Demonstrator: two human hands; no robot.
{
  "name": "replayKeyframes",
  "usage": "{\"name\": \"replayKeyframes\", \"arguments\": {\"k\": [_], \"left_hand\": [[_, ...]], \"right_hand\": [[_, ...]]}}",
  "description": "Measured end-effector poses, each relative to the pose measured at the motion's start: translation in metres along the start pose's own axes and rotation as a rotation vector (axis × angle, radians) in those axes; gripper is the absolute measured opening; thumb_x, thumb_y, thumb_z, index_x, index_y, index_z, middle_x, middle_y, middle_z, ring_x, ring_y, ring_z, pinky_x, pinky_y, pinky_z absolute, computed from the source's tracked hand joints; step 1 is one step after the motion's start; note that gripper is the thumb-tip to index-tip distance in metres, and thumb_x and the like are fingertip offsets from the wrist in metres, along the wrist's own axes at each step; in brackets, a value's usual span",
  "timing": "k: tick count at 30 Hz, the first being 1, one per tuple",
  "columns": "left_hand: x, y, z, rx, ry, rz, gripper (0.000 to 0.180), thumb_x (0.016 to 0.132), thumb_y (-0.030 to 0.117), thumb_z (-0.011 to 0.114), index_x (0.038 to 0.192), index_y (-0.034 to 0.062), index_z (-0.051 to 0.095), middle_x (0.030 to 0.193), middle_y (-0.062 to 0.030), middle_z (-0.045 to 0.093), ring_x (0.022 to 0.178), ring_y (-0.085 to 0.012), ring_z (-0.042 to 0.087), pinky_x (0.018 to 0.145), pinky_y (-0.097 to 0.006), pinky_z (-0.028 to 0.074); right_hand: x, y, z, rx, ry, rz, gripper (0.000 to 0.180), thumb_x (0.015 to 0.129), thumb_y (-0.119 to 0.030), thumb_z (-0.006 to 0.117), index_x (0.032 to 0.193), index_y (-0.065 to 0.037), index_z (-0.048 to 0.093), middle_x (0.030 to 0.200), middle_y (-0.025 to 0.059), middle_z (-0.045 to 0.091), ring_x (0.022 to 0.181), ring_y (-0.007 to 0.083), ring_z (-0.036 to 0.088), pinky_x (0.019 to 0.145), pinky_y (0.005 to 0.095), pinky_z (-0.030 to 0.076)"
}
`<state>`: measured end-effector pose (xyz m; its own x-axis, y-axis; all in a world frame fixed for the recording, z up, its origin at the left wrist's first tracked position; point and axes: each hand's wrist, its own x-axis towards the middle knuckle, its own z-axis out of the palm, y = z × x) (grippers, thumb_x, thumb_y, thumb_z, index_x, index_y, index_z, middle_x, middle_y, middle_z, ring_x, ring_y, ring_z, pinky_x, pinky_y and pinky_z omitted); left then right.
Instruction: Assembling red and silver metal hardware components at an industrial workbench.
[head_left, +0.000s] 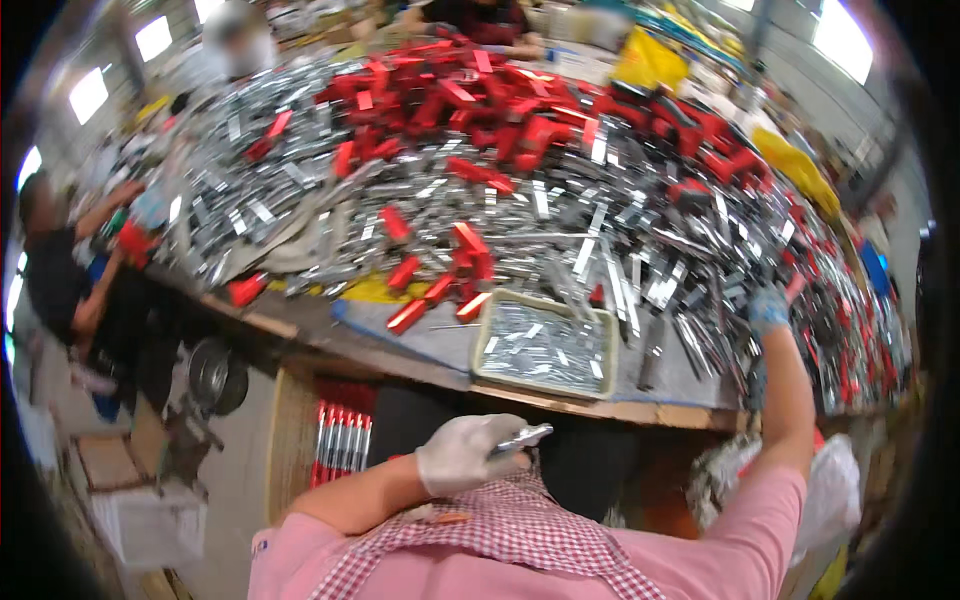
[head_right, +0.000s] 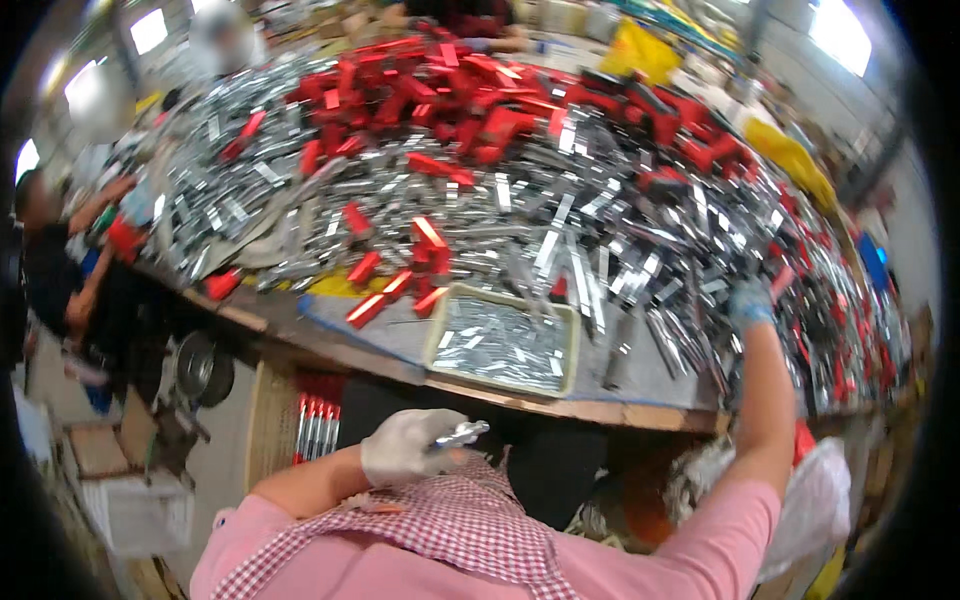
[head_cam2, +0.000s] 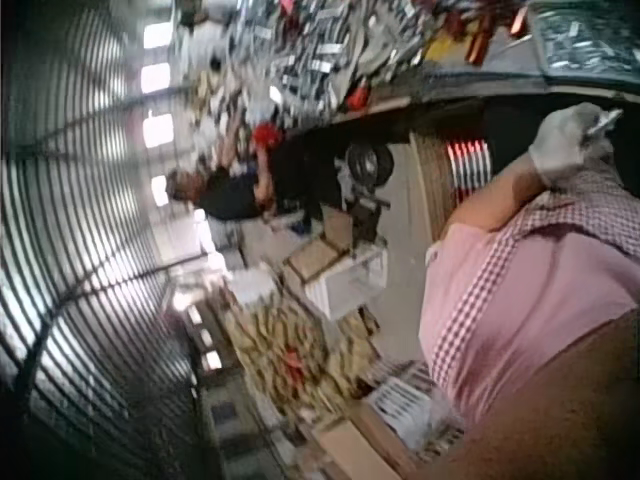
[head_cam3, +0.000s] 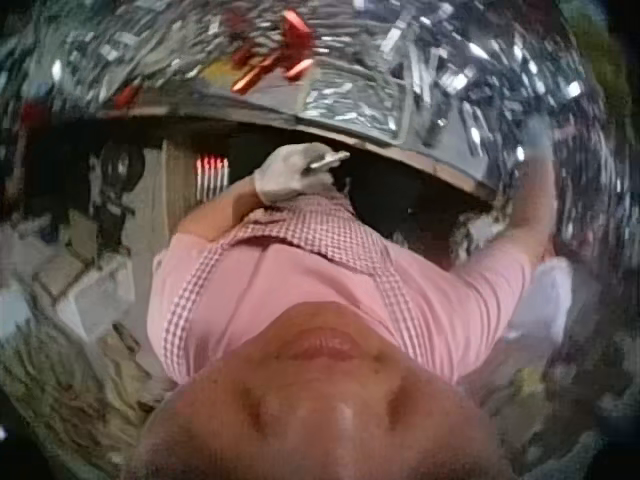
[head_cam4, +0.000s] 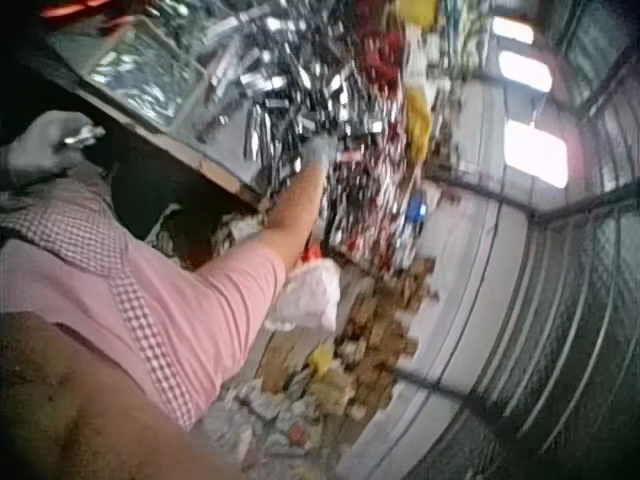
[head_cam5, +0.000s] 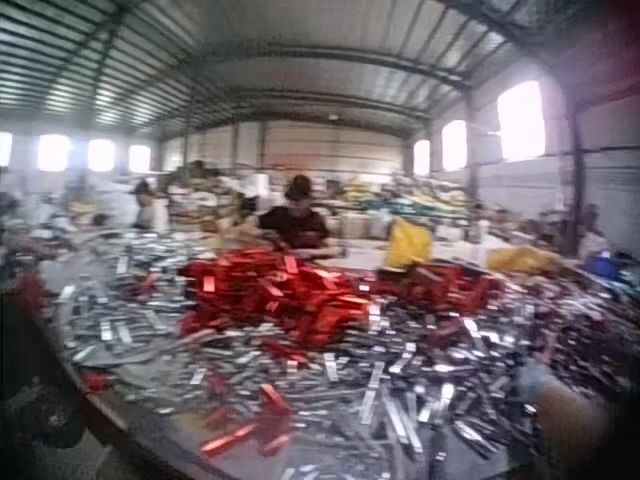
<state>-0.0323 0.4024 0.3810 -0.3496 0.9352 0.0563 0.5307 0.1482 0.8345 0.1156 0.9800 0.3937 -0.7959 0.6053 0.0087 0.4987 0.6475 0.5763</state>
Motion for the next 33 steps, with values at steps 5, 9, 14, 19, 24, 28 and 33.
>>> {"name": "replayKeyframes", "arguments": {"k": [5, 9, 14, 19, 24, 28, 33], "left_hand": [[-0.002, -0.018, 0.008, -0.006, 0.124, 0.126, 0.037, 0.085, 0.033, 0.067, 0.104, 0.0031, 0.058, 0.085, -0.0196, 0.063, 0.08, -0.039, 0.062, 0.07, -0.046, 0.048], [-0.004, -0.014, 0.004, -0.026, 0.133, 0.123, 0.036, 0.086, 0.035, 0.066, 0.101, 0.0039, 0.056, 0.083, -0.0205, 0.063, 0.081, -0.0396, 0.062, 0.07, -0.046, 0.047], [-0.001, -0.019, 0.0, -0.047, 0.08, 0.089, 0.036, 0.085, 0.035, 0.066, 0.103, 0.005, 0.056, 0.085, -0.0202, 0.063, 0.084, -0.0398, 0.062, 0.073, -0.047, 0.048], [0.004, -0.025, 0.0, -0.085, 0.092, 0.144, 0.039, 0.082, 0.034, 0.069, 0.103, 0.0043, 0.056, 0.089, -0.0199, 0.064, 0.086, -0.0399, 0.062, 0.074, -0.047, 0.048], [-0.003, -0.021, 0.007, -0.078, 0.088, 0.141, 0.04, 0.079, 0.034, 0.071, 0.1, 0.0032, 0.057, 0.086, -0.0196, 0.064, 0.084, -0.0389, 0.063, 0.074, -0.045, 0.049], [-0.01, -0.017, 0.011, -0.075, 0.062, 0.169, 0.04, 0.078, 0.033, 0.072, 0.102, 0.0034, 0.058, 0.088, -0.0191, 0.064, 0.085, -0.0382, 0.063, 0.074, -0.044, 0.05], [-0.017, -0.021, 0.005, -0.011, 0.013, 0.117, 0.042, 0.075, 0.028, 0.074, 0.108, 0.0064, 0.061, 0.093, -0.0173, 0.065, 0.088, -0.0355, 0.064, 0.078, -0.041, 0.052]], "right_hand": [[0.009, 0.049, 0.082, -0.13, -0.042, -0.028, 0.029, 0.065, -0.024, 0.067, 0.092, -0.018, 0.074, 0.104, 0.0105, 0.064, 0.107, 0.0318, 0.057, 0.091, 0.0431, 0.045], [0.002, 0.052, 0.069, 0.051, 0.113, 0.097, 0.019, 0.073, -0.017, 0.064, 0.087, -0.006, 0.071, 0.096, 0.0171, 0.067, 0.091, 0.0349, 0.063, 0.083, 0.0408, 0.049], [-0.012, 0.029, 0.007, 0.884, 0.594, 0.474, 0.022, 0.084, -0.02, 0.064, 0.099, -0.004, 0.066, 0.091, 0.0137, 0.065, 0.089, 0.029, 0.061, 0.081, 0.0389, 0.048], [-0.116, -0.117, -0.174, 1.023, 0.276, -0.19, 0.033, 0.078, -0.011, 0.073, 0.107, -0.003, 0.059, 0.091, 0.0147, 0.065, 0.081, 0.0276, 0.064, 0.073, 0.0353, 0.051], [-0.187, -0.203, -0.271, 0.8, -0.06, -0.812, 0.035, 0.071, -0.009, 0.077, 0.103, -0.006, 0.063, 0.095, 0.0153, 0.067, 0.086, 0.0332, 0.066, 0.072, 0.0409, 0.054], [-0.192, -0.228, -0.268, 0.855, 0.128, -1.014, 0.035, 0.074, -0.01, 0.072, 0.108, -0.007, 0.063, 0.095, 0.0148, 0.065, 0.084, 0.0335, 0.066, 0.071, 0.0413, 0.054], [-0.215, -0.269, -0.278, 0.764, 0.144, -1.102, 0.043, 0.076, -0.014, 0.066, 0.118, -0.008, 0.057, 0.097, 0.0138, 0.058, 0.09, 0.0334, 0.063, 0.073, 0.0421, 0.052]]}}
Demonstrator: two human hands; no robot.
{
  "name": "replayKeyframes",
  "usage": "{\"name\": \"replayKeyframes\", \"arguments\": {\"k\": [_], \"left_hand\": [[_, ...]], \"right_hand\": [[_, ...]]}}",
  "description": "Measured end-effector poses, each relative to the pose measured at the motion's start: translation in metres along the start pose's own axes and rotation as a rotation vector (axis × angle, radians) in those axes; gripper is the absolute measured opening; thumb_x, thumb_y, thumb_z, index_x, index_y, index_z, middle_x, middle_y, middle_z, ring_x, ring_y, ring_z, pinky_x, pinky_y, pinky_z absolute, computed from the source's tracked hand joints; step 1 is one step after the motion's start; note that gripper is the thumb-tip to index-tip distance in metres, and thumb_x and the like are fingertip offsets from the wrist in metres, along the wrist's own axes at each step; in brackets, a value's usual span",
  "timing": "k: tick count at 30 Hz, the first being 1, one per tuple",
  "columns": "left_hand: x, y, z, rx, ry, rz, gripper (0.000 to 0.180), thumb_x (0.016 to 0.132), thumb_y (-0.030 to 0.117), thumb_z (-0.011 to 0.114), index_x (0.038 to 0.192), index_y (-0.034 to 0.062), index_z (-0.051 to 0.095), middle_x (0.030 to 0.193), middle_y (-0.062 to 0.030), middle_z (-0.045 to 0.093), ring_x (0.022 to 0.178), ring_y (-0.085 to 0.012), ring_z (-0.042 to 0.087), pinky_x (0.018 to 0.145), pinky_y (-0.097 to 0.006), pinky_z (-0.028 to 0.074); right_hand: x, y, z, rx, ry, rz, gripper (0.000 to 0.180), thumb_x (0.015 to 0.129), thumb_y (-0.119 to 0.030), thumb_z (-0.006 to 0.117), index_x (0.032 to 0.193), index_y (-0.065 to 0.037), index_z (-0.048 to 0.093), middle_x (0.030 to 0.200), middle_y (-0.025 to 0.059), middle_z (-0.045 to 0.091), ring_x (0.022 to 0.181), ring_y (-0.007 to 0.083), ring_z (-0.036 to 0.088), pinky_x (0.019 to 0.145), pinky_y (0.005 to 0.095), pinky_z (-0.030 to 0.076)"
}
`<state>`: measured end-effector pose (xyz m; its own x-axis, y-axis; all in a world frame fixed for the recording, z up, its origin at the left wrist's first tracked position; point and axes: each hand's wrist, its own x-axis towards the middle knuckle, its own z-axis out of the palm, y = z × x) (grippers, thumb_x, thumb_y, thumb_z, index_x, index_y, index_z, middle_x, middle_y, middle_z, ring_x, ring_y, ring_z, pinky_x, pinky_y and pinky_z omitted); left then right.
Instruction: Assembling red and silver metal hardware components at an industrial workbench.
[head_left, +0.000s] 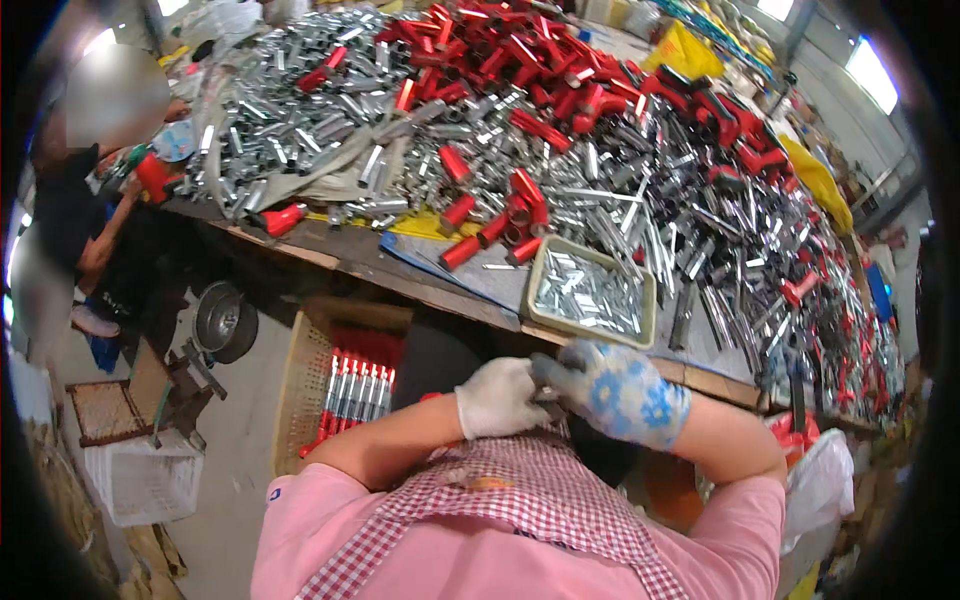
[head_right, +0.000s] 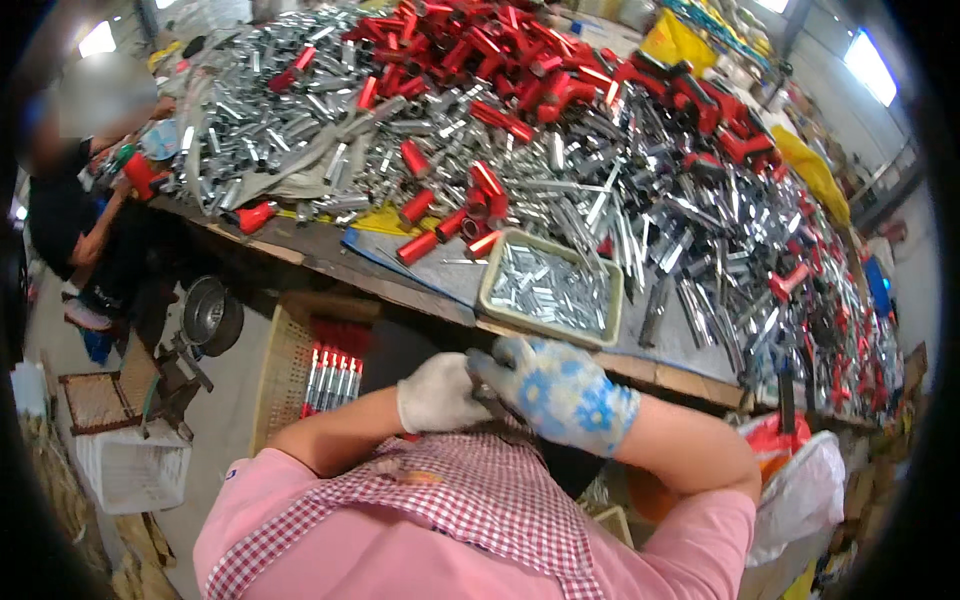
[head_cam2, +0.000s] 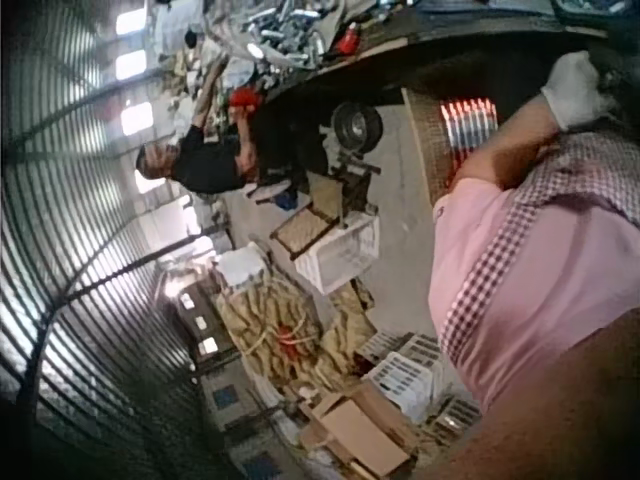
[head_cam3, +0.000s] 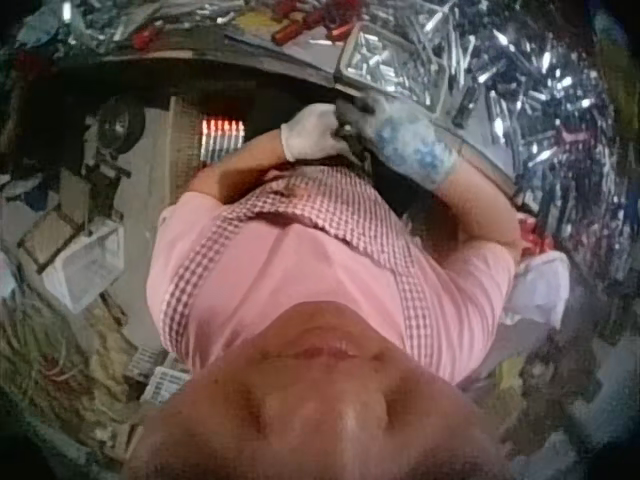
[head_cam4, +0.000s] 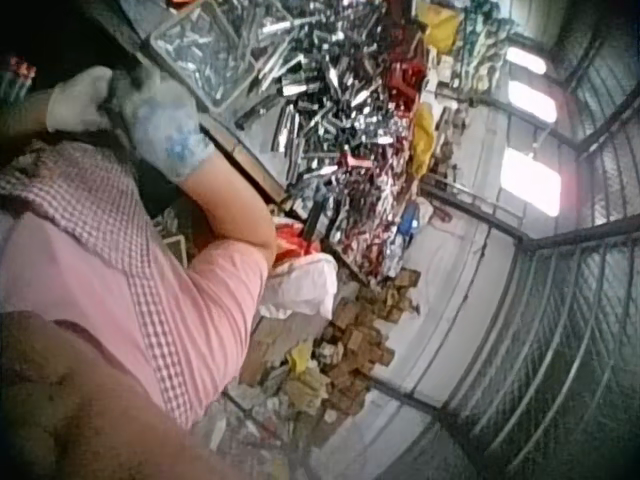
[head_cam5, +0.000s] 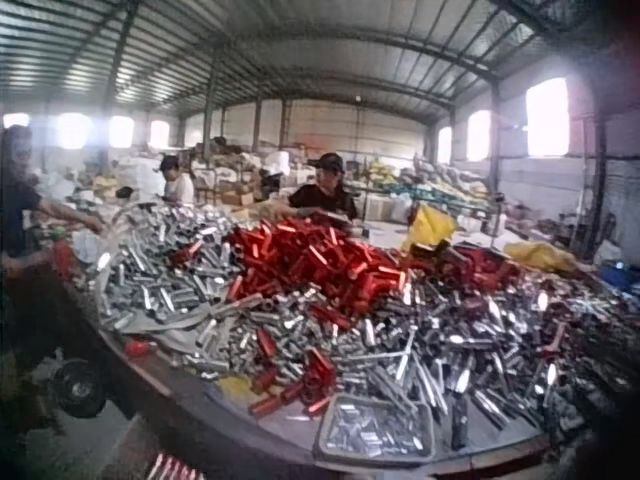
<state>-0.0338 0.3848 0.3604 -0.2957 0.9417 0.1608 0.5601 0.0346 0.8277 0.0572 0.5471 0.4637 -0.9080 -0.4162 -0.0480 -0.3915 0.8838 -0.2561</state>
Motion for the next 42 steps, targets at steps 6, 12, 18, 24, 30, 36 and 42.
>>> {"name": "replayKeyframes", "arguments": {"k": [6, 12, 18, 24, 30, 36, 42], "left_hand": [[-0.011, -0.003, -0.014, -0.064, 0.08, -0.014, 0.041, 0.074, 0.03, 0.076, 0.104, 0.0046, 0.063, 0.089, -0.0176, 0.066, 0.083, -0.0359, 0.064, 0.073, -0.042, 0.052], [-0.017, -0.013, -0.008, -0.005, 0.141, 0.039, 0.04, 0.074, 0.029, 0.076, 0.099, 0.002, 0.061, 0.083, -0.0178, 0.065, 0.078, -0.0372, 0.064, 0.069, -0.045, 0.051], [-0.019, -0.014, 0.0, 0.024, 0.175, 0.058, 0.04, 0.071, 0.022, 0.078, 0.102, 0.0022, 0.061, 0.084, -0.0173, 0.066, 0.078, -0.0369, 0.065, 0.068, -0.044, 0.051], [-0.016, -0.008, -0.007, 0.017, 0.175, -0.001, 0.039, 0.069, 0.019, 0.078, 0.1, 0.001, 0.062, 0.084, -0.0171, 0.066, 0.078, -0.0366, 0.065, 0.068, -0.042, 0.052], [-0.015, -0.01, -0.01, 0.015, 0.18, 0.013, 0.037, 0.072, 0.021, 0.076, 0.099, 0.0002, 0.063, 0.085, -0.0179, 0.065, 0.08, -0.0365, 0.064, 0.07, -0.042, 0.051], [-0.013, -0.008, -0.009, 0.026, 0.134, -0.046, 0.04, 0.074, 0.025, 0.076, 0.104, 0.0019, 0.063, 0.087, -0.017, 0.067, 0.082, -0.0371, 0.065, 0.071, -0.043, 0.052], [-0.018, -0.012, -0.005, 0.003, 0.208, 0.045, 0.037, 0.072, 0.022, 0.077, 0.099, 0.0014, 0.062, 0.082, -0.0183, 0.064, 0.077, -0.0384, 0.063, 0.067, -0.042, 0.05]], "right_hand": [[0.004, 0.013, 0.008, 0.33, 0.116, -0.072, 0.041, 0.075, -0.006, 0.07, 0.115, -0.007, 0.057, 0.113, 0.0178, 0.053, 0.103, 0.0373, 0.059, 0.087, 0.0429, 0.049], [0.001, 0.011, 0.002, 0.293, 0.077, 0.0, 0.033, 0.08, -0.018, 0.071, 0.11, -0.005, 0.061, 0.107, 0.0184, 0.059, 0.098, 0.0351, 0.061, 0.083, 0.0416, 0.05], [0.008, 0.001, -0.005, 0.075, -0.229, 0.402, 0.052, 0.084, -0.05, 0.064, 0.095, 0.001, 0.069, 0.087, 0.021, 0.066, 0.082, 0.0356, 0.065, 0.071, 0.0419, 0.051], [0.014, 0.014, 0.003, -0.048, 0.699, -0.131, 0.037, 0.085, -0.038, 0.067, 0.097, -0.003, 0.067, 0.072, 0.0165, 0.066, 0.067, 0.0344, 0.066, 0.061, 0.0405, 0.052], [-0.009, 0.02, -0.002, 0.288, 0.252, 0.215, 0.044, 0.082, -0.029, 0.069, 0.116, -0.001, 0.062, 0.074, 0.0148, 0.066, 0.071, 0.0336, 0.067, 0.067, 0.04, 0.053], [0.004, 0.013, 0.006, 0.117, 0.247, -0.063, 0.051, 0.079, -0.027, 0.07, 0.124, -0.005, 0.057, 0.095, 0.0165, 0.067, 0.086, 0.0351, 0.066, 0.072, 0.042, 0.052], [-0.004, 0.012, -0.006, 0.219, 0.12, 0.36, 0.06, 0.079, -0.034, 0.071, 0.126, -0.002, 0.055, 0.097, 0.0203, 0.066, 0.095, 0.0392, 0.063, 0.08, 0.0458, 0.05]]}}
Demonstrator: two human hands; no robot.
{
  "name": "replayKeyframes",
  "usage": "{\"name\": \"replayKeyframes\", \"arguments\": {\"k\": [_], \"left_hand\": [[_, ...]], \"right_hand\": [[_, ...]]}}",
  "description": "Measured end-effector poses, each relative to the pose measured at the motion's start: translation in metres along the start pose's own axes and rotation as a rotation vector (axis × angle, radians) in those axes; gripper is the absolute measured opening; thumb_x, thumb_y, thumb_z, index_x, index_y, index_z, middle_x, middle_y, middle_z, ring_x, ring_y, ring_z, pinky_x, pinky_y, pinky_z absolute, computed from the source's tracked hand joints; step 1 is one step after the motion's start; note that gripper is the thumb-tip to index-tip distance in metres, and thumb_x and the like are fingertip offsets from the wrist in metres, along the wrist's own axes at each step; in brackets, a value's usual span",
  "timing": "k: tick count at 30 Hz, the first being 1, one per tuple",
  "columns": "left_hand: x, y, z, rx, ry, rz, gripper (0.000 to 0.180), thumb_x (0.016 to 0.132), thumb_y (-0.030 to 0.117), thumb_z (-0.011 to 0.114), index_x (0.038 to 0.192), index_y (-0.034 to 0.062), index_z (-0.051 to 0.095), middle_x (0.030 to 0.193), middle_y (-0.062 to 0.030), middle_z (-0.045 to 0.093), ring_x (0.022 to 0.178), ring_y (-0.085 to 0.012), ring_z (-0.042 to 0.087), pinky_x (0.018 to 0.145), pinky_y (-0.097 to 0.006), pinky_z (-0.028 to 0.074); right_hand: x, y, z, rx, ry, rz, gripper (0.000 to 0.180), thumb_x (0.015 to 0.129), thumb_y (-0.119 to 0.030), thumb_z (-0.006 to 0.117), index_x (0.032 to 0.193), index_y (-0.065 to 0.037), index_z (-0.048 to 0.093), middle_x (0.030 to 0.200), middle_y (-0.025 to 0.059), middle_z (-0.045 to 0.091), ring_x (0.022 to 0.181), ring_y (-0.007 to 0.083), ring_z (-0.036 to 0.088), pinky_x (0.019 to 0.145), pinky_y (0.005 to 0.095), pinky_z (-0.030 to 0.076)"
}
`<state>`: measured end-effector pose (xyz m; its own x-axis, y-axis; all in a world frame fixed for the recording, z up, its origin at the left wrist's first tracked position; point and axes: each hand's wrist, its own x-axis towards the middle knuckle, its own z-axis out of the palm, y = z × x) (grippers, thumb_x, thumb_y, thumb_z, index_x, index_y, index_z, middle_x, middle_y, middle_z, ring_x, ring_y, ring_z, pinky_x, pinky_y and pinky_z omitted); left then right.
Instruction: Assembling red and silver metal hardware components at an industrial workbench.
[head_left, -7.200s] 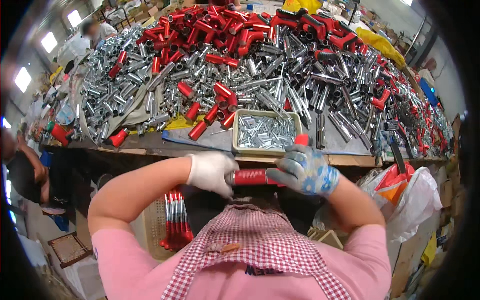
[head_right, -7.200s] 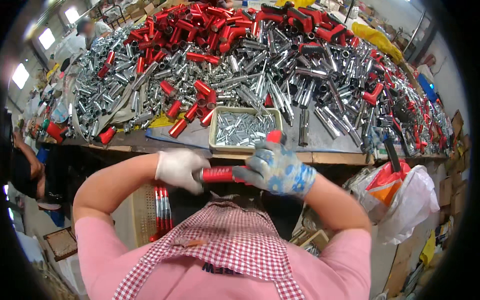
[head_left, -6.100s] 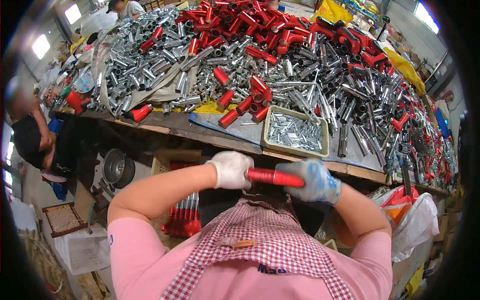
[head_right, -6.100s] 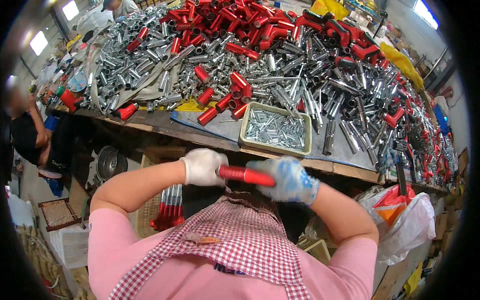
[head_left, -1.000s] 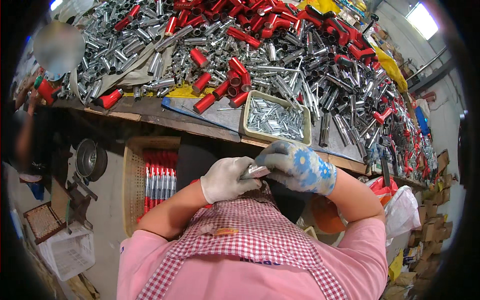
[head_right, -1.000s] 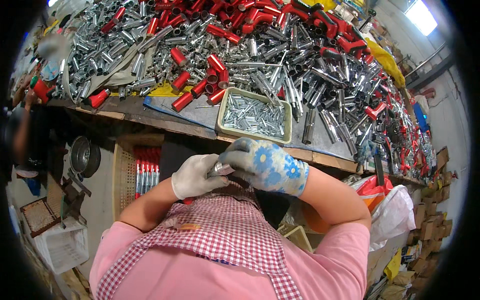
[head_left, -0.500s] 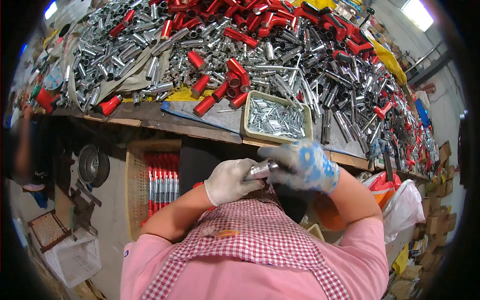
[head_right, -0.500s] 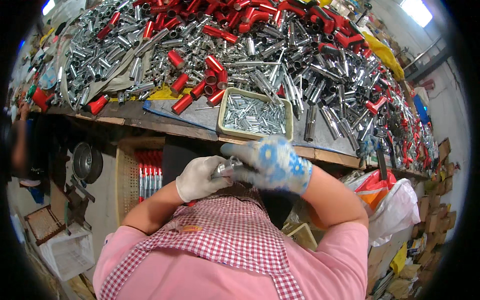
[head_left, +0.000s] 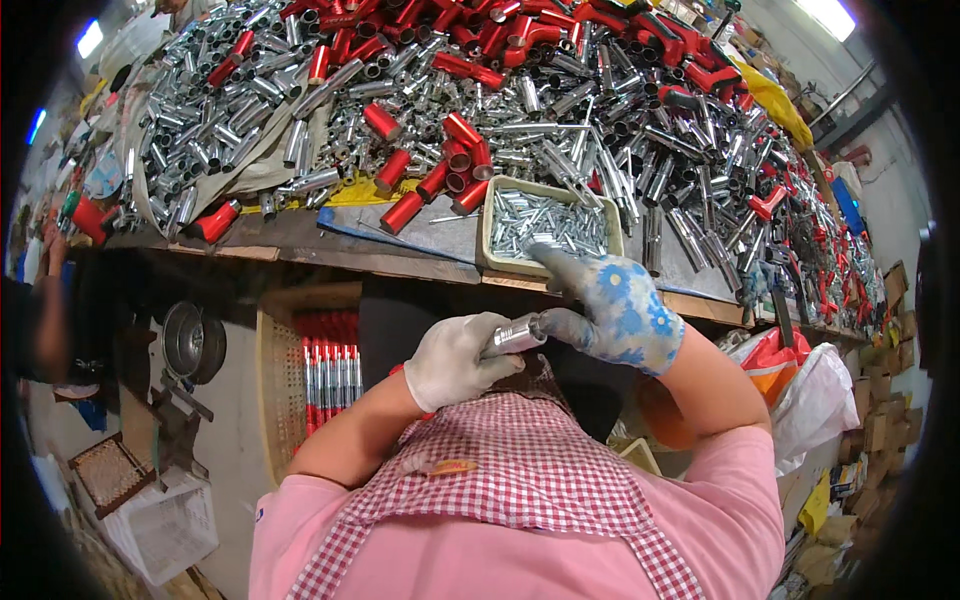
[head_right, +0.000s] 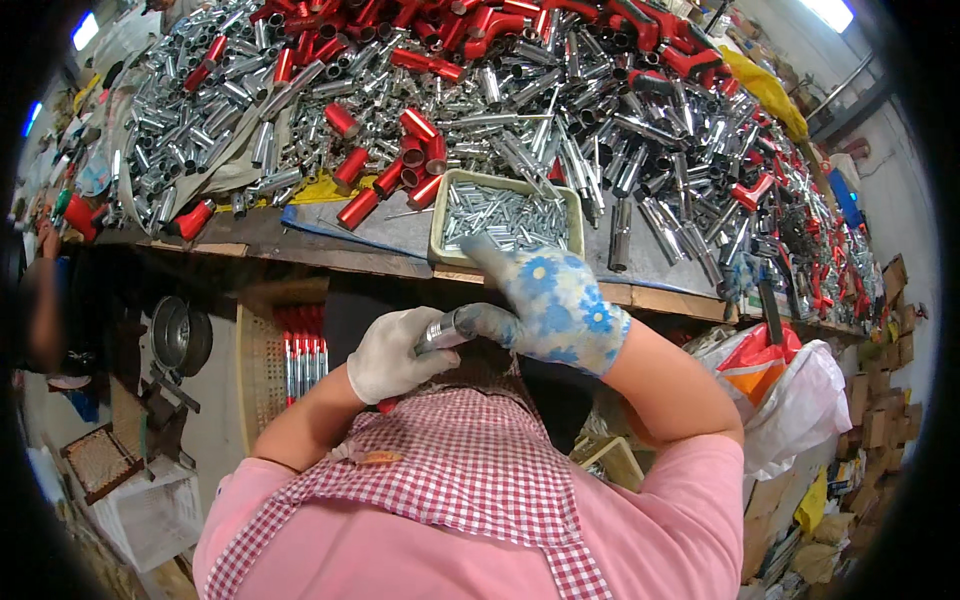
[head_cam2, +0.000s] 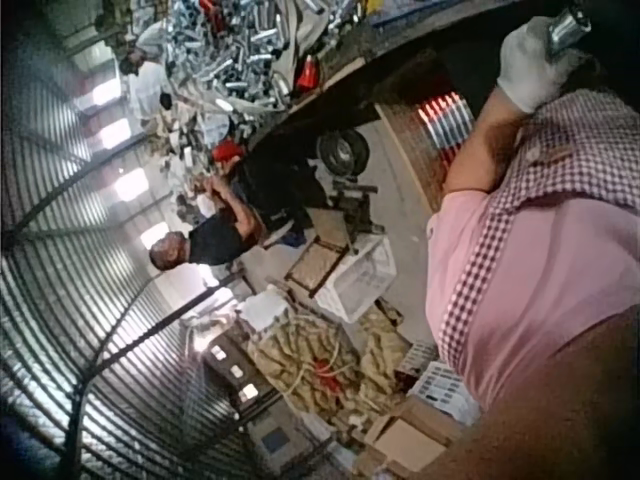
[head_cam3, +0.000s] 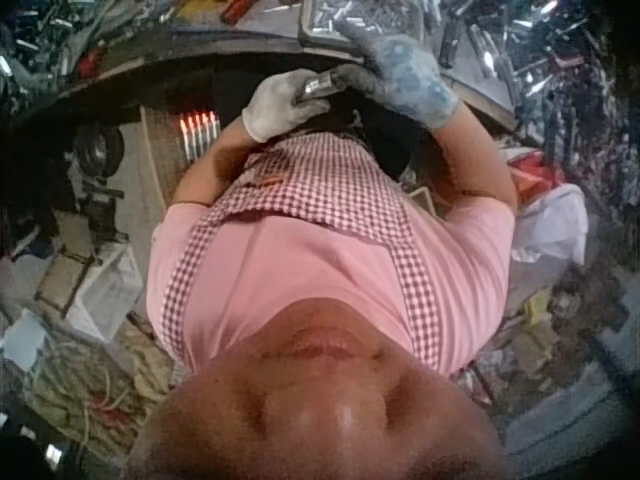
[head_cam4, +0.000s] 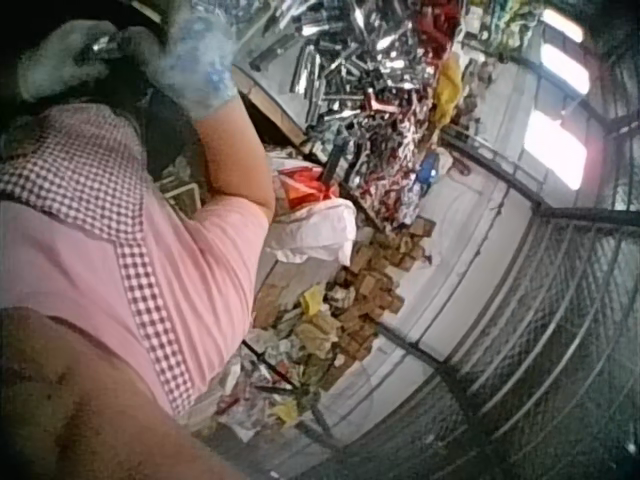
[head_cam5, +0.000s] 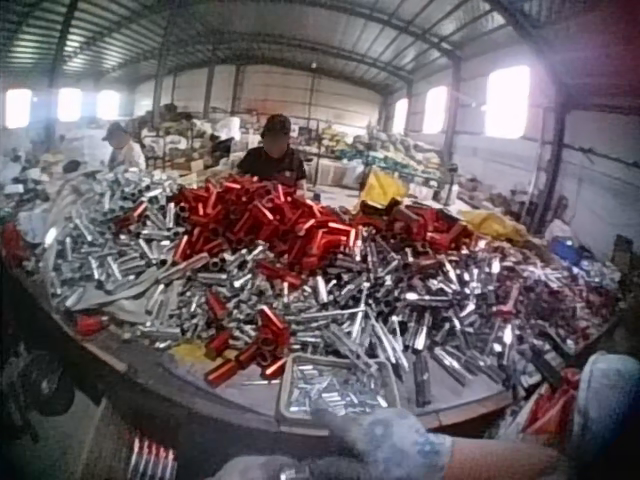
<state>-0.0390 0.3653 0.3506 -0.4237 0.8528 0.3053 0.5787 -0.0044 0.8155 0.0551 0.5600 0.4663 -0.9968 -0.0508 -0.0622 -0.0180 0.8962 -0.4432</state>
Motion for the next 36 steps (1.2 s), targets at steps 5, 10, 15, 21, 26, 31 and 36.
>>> {"name": "replayKeyframes", "arguments": {"k": [5, 10, 15, 21, 26, 31, 36], "left_hand": [[0.005, 0.005, -0.007, 0.017, -0.071, -0.079, 0.039, 0.075, 0.025, 0.075, 0.103, 0.0019, 0.063, 0.085, -0.0184, 0.066, 0.08, -0.0376, 0.065, 0.068, -0.043, 0.051], [0.002, 0.0, 0.0, 0.007, -0.015, 0.007, 0.036, 0.072, 0.023, 0.077, 0.098, 0.0018, 0.062, 0.083, -0.0178, 0.065, 0.077, -0.0382, 0.063, 0.066, -0.043, 0.05], [0.003, 0.001, 0.001, 0.01, -0.051, -0.039, 0.039, 0.071, 0.021, 0.078, 0.1, 0.0016, 0.062, 0.084, -0.0166, 0.066, 0.077, -0.0367, 0.064, 0.067, -0.042, 0.051], [0.001, -0.002, 0.003, 0.037, -0.005, 0.008, 0.041, 0.07, 0.022, 0.078, 0.101, 0.0015, 0.062, 0.084, -0.0167, 0.066, 0.078, -0.0365, 0.065, 0.067, -0.042, 0.052], [0.001, -0.001, -0.001, 0.017, -0.046, -0.074, 0.04, 0.074, 0.026, 0.076, 0.103, 0.0027, 0.063, 0.085, -0.0174, 0.066, 0.08, -0.0362, 0.065, 0.069, -0.043, 0.052], [0.0, 0.001, -0.001, 0.007, -0.06, -0.035, 0.037, 0.071, 0.021, 0.078, 0.099, 0.0026, 0.062, 0.083, -0.0163, 0.066, 0.077, -0.0354, 0.065, 0.068, -0.04, 0.052], [0.005, -0.002, -0.001, 0.022, -0.039, -0.017, 0.039, 0.073, 0.024, 0.078, 0.101, 0.0011, 0.062, 0.083, -0.0176, 0.066, 0.077, -0.0365, 0.065, 0.067, -0.043, 0.052]], "right_hand": [[-0.003, 0.008, 0.005, 0.019, 0.156, -0.43, 0.057, 0.067, -0.016, 0.077, 0.12, -0.004, 0.059, 0.118, 0.0187, 0.061, 0.103, 0.0384, 0.061, 0.087, 0.0446, 0.049], [0.005, 0.012, 0.02, 0.097, 0.075, -0.435, 0.036, 0.073, -0.01, 0.074, 0.106, -0.003, 0.063, 0.105, 0.0159, 0.062, 0.097, 0.0343, 0.062, 0.083, 0.0425, 0.051], [0.005, -0.004, 0.011, 0.024, -0.005, -0.179, 0.038, 0.08, -0.037, 0.07, 0.097, -0.003, 0.066, 0.086, 0.0172, 0.064, 0.08, 0.0339, 0.064, 0.07, 0.0412, 0.051], [0.007, -0.008, 0.013, -0.279, -0.139, -0.027, 0.049, 0.083, -0.05, 0.063, 0.093, -0.002, 0.068, 0.08, 0.019, 0.066, 0.077, 0.036, 0.066, 0.067, 0.0437, 0.052], [0.007, 0.004, 0.014, -0.028, 0.25, -0.43, 0.055, 0.074, -0.031, 0.075, 0.119, -0.004, 0.06, 0.092, 0.0165, 0.068, 0.085, 0.0358, 0.066, 0.075, 0.0424, 0.052], [0.0, 0.011, 0.003, -0.01, -0.033, -0.061, 0.059, 0.071, -0.026, 0.077, 0.12, 0.001, 0.058, 0.096, 0.0177, 0.068, 0.089, 0.0354, 0.066, 0.076, 0.0419, 0.052], [0.0, -0.002, 0.001, -0.133, 0.261, -0.481, 0.061, 0.068, -0.023, 0.079, 0.121, 0.0, 0.058, 0.099, 0.0196, 0.067, 0.092, 0.039, 0.064, 0.079, 0.0448, 0.052]]}}
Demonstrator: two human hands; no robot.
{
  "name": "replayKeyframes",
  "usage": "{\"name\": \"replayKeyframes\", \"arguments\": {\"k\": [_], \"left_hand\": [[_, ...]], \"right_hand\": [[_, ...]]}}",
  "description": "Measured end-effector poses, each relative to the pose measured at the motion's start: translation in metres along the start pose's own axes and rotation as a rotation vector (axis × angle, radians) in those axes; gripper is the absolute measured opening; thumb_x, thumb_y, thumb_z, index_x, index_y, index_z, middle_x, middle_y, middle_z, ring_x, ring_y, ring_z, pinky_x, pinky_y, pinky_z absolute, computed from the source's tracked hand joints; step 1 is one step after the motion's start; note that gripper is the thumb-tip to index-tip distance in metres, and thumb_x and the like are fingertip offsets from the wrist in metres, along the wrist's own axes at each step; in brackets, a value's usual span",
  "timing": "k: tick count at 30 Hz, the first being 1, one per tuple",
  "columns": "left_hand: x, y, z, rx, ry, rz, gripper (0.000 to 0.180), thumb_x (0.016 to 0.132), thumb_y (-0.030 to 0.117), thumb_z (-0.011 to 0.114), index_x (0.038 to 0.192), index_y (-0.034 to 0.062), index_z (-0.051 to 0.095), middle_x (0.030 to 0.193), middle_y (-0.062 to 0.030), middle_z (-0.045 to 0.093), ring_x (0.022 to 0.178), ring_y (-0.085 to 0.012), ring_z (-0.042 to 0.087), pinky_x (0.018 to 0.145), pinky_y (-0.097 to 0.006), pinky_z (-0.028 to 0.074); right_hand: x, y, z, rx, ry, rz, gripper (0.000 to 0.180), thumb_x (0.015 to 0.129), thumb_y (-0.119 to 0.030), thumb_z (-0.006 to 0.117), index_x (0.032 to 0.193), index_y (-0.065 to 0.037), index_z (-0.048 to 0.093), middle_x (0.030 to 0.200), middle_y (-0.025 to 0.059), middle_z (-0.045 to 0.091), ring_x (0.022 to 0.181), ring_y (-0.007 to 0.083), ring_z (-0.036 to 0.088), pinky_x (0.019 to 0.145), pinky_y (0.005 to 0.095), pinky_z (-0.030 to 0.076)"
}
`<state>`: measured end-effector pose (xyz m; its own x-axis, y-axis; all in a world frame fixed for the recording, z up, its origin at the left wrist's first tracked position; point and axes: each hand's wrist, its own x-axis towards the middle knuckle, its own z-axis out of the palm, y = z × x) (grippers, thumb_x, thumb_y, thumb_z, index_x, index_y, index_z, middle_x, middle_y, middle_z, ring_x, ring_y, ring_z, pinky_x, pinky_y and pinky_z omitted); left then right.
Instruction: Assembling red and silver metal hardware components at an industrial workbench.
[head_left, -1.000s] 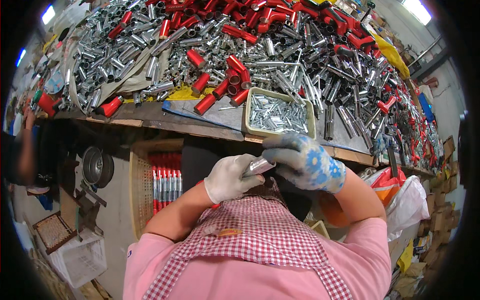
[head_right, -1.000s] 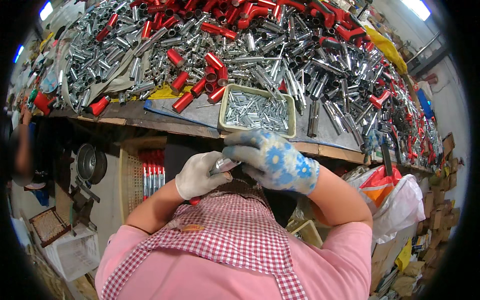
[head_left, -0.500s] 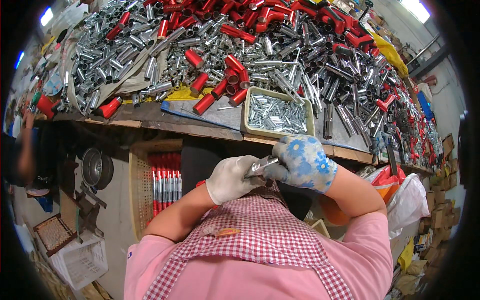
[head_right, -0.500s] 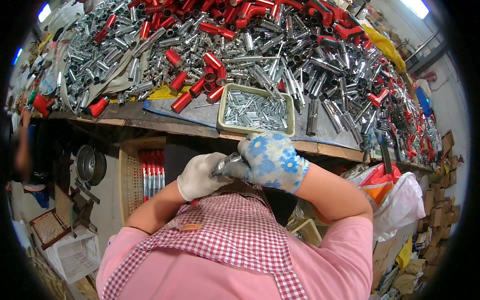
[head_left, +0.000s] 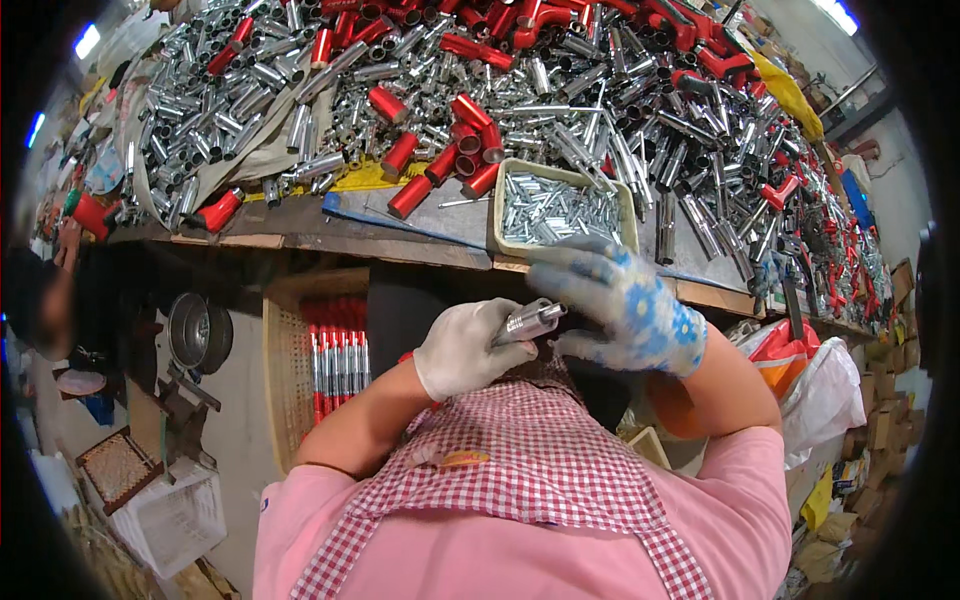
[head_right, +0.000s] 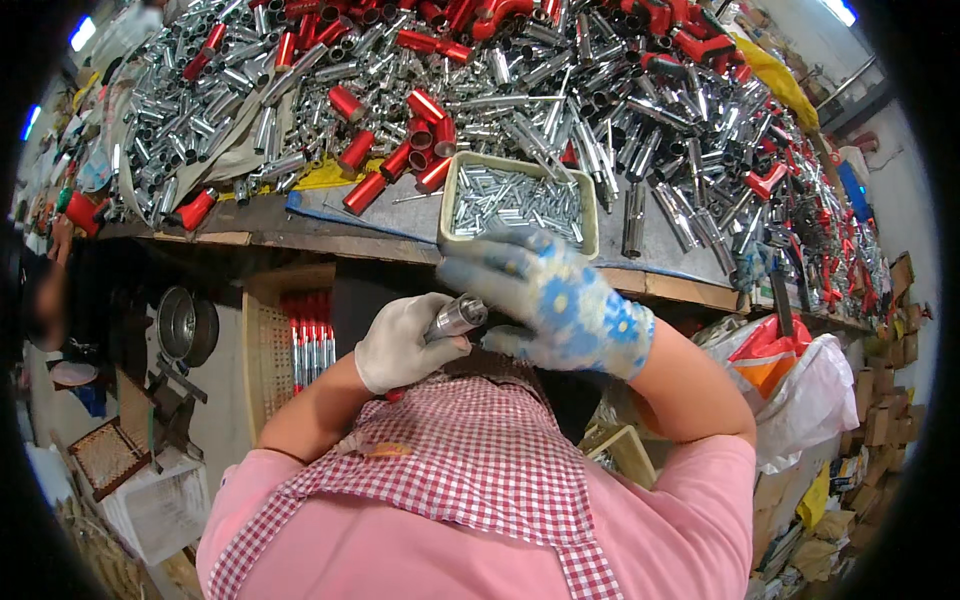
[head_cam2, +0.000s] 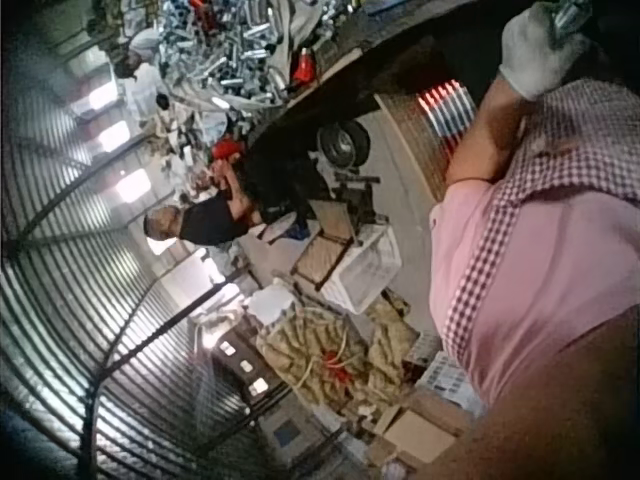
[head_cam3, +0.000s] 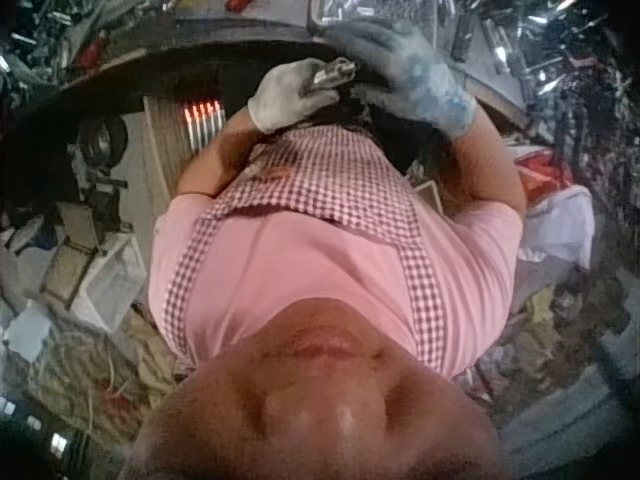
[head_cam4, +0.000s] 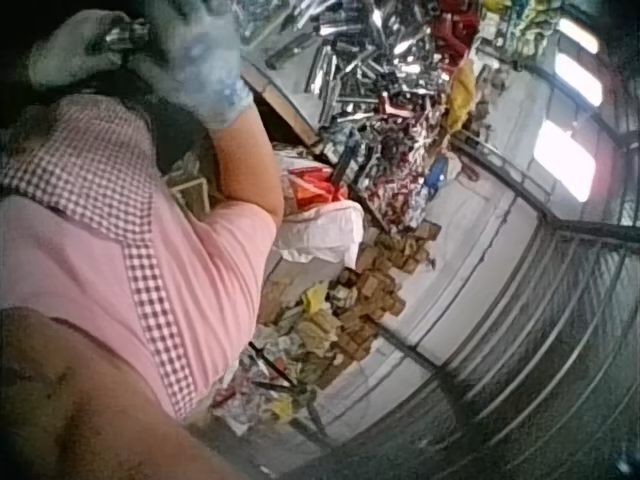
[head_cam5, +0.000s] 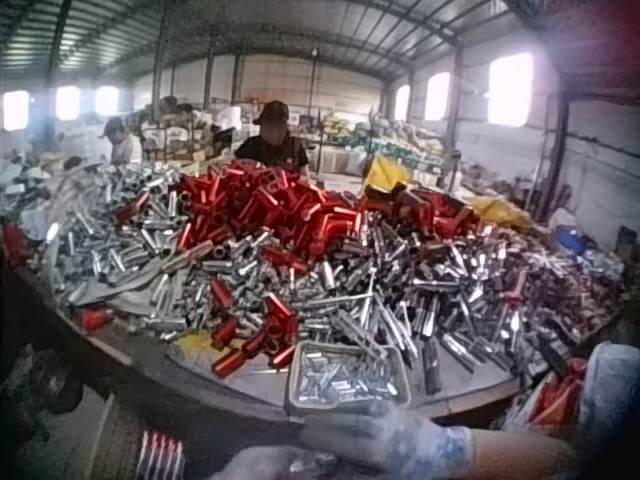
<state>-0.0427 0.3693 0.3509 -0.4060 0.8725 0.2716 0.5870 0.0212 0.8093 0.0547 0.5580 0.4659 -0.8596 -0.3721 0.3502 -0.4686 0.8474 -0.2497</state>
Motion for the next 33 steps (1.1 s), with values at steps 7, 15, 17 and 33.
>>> {"name": "replayKeyframes", "arguments": {"k": [7, 15, 17, 33], "left_hand": [[-0.003, 0.001, 0.008, 0.006, -0.061, 0.018, 0.04, 0.07, 0.021, 0.079, 0.1, 0.0004, 0.062, 0.081, -0.0164, 0.066, 0.074, -0.0353, 0.065, 0.066, -0.042, 0.051], [-0.003, 0.001, 0.015, -0.056, -0.112, 0.034, 0.044, 0.074, 0.028, 0.077, 0.104, 0.0008, 0.061, 0.084, -0.0178, 0.066, 0.077, -0.0361, 0.065, 0.067, -0.044, 0.051], [-0.001, 0.004, 0.016, -0.011, -0.106, 0.057, 0.044, 0.074, 0.029, 0.076, 0.104, 0.0007, 0.061, 0.084, -0.0181, 0.066, 0.078, -0.0362, 0.065, 0.068, -0.045, 0.051], [-0.005, 0.004, 0.019, 0.165, 0.022, 0.044, 0.034, 0.071, 0.015, 0.074, 0.1, 0.0043, 0.06, 0.081, -0.017, 0.065, 0.074, -0.0371, 0.064, 0.063, -0.045, 0.051]], "right_hand": [[-0.012, 0.008, 0.005, 0.172, -0.145, 0.406, 0.053, 0.084, -0.04, 0.066, 0.121, -0.002, 0.059, 0.078, 0.0171, 0.066, 0.072, 0.035, 0.066, 0.066, 0.0401, 0.053], [-0.019, 0.009, 0.009, 0.191, -0.189, 0.331, 0.038, 0.083, -0.028, 0.066, 0.112, -0.003, 0.062, 0.078, 0.0146, 0.068, 0.073, 0.0312, 0.067, 0.065, 0.0376, 0.053], [-0.019, 0.009, 0.012, 0.194, -0.043, 0.32, 0.04, 0.085, -0.033, 0.065, 0.112, -0.002, 0.062, 0.07, 0.0158, 0.066, 0.07, 0.0326, 0.067, 0.064, 0.0401, 0.053], [-0.014, -0.007, 0.02, 0.341, -0.376, 0.514, 0.04, 0.083, -0.038, 0.068, 0.1, -0.002, 0.063, 0.082, 0.0194, 0.068, 0.078, 0.0344, 0.066, 0.071, 0.0416, 0.051]]}}
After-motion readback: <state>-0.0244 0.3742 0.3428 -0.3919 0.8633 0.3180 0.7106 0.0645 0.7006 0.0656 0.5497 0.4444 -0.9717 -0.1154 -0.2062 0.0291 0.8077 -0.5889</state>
